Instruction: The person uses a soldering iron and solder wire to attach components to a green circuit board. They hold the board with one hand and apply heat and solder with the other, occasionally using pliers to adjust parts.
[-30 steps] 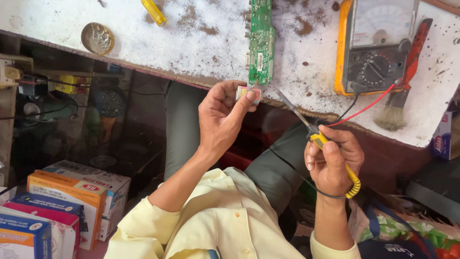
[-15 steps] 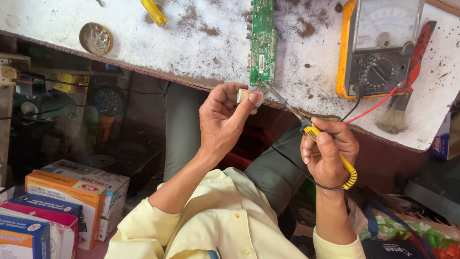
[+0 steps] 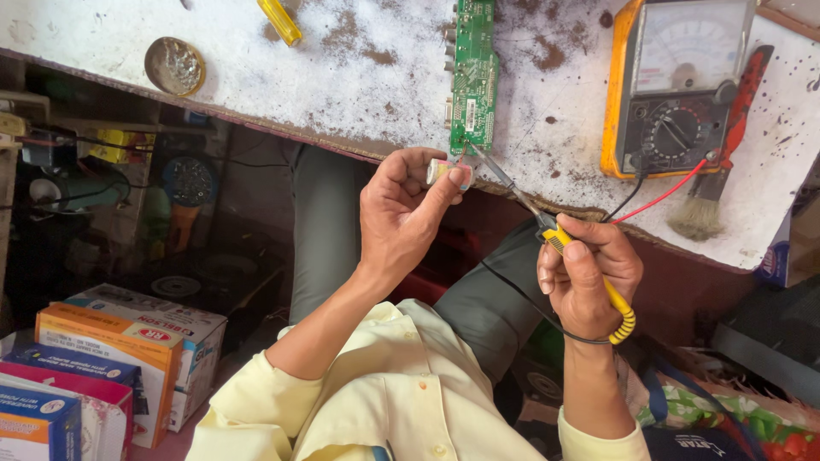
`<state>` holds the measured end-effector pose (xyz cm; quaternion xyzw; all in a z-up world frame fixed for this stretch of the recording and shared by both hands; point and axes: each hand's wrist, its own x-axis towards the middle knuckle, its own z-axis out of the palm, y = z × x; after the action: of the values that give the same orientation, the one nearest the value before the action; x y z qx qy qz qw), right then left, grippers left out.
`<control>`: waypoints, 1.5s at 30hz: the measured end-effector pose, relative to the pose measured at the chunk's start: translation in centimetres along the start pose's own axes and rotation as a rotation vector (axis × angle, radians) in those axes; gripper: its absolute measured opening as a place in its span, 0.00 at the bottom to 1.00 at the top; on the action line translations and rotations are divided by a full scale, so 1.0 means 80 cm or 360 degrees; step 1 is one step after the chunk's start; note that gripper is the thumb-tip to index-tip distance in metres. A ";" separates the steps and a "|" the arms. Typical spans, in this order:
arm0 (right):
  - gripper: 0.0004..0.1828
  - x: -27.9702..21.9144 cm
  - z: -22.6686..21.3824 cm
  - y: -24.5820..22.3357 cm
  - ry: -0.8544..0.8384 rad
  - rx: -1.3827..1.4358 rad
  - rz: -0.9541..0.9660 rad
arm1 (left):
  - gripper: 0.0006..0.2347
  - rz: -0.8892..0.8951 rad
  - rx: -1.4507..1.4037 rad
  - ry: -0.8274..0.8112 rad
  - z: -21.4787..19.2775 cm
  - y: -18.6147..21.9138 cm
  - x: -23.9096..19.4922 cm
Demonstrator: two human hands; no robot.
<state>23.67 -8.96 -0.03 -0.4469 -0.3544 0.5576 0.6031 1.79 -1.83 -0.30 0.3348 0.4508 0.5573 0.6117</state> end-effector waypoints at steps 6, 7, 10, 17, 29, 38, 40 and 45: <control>0.13 -0.001 0.001 -0.002 0.0000 -0.0028 -0.0001 | 0.09 -0.0011 -0.0013 0.0006 0.001 0.000 0.000; 0.13 -0.002 0.001 -0.002 0.0005 -0.0038 0.0002 | 0.10 -0.0007 -0.0014 0.0006 0.001 0.000 0.000; 0.13 -0.003 0.002 -0.003 0.0017 -0.0057 -0.0013 | 0.10 -0.0003 -0.0013 0.0004 0.001 -0.001 0.000; 0.13 -0.004 0.003 -0.004 0.0012 -0.0072 0.0007 | 0.10 -0.0011 -0.0021 -0.0003 0.000 -0.001 0.000; 0.13 -0.003 0.008 -0.006 0.0022 -0.0146 -0.0021 | 0.16 -0.0073 0.0090 -0.0011 0.001 0.008 0.001; 0.13 0.008 0.000 -0.013 -0.0019 -0.0064 0.0144 | 0.16 -0.0136 0.0035 -0.0057 -0.005 0.009 0.004; 0.14 0.010 -0.002 -0.015 -0.0047 -0.0028 0.0173 | 0.16 -0.0146 0.0009 -0.0071 -0.006 0.007 0.004; 0.13 0.013 0.002 -0.011 -0.0082 0.0090 0.0174 | 0.17 -0.0148 -0.0034 -0.0099 -0.008 0.004 0.005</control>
<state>23.96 -7.88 0.80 -0.4340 -0.3291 0.6109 0.5746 1.06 -1.47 -0.33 0.3241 0.4407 0.5225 0.6541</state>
